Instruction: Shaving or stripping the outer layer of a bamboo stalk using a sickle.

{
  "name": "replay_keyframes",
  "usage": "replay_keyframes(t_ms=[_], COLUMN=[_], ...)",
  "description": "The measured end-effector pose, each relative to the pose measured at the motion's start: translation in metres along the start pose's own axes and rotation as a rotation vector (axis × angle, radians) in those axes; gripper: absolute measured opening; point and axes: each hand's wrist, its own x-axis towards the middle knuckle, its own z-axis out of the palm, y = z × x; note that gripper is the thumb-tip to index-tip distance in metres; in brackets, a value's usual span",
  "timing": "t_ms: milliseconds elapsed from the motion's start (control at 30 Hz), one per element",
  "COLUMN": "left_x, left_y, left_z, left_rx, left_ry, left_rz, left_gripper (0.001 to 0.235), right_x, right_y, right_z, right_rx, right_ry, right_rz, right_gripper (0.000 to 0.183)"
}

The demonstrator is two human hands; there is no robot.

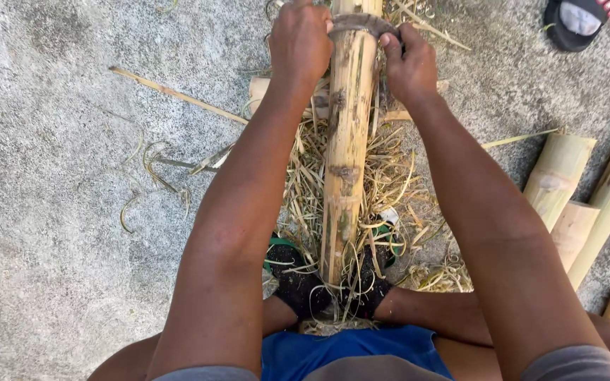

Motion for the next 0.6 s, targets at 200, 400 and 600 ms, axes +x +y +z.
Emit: replay_keyframes(t_ms=[200, 400, 600], left_x=[0.002, -0.081, -0.207], left_y=[0.0, 0.037, 0.078], left_z=[-0.001, -0.03, -0.081], left_rx=[-0.033, -0.039, -0.119], left_ry=[-0.326, -0.536, -0.678], left_rz=[-0.233, -0.241, -0.366], left_gripper=[0.003, 0.018, 0.017], right_x=[-0.011, -0.12, -0.23], right_y=[0.001, 0.0, 0.0], right_z=[-0.003, 0.006, -0.002], right_rx=[-0.014, 0.147, 0.048], right_ry=[-0.064, -0.18, -0.416], right_rz=[0.049, 0.341, 0.544], right_gripper=[0.042, 0.039, 0.044])
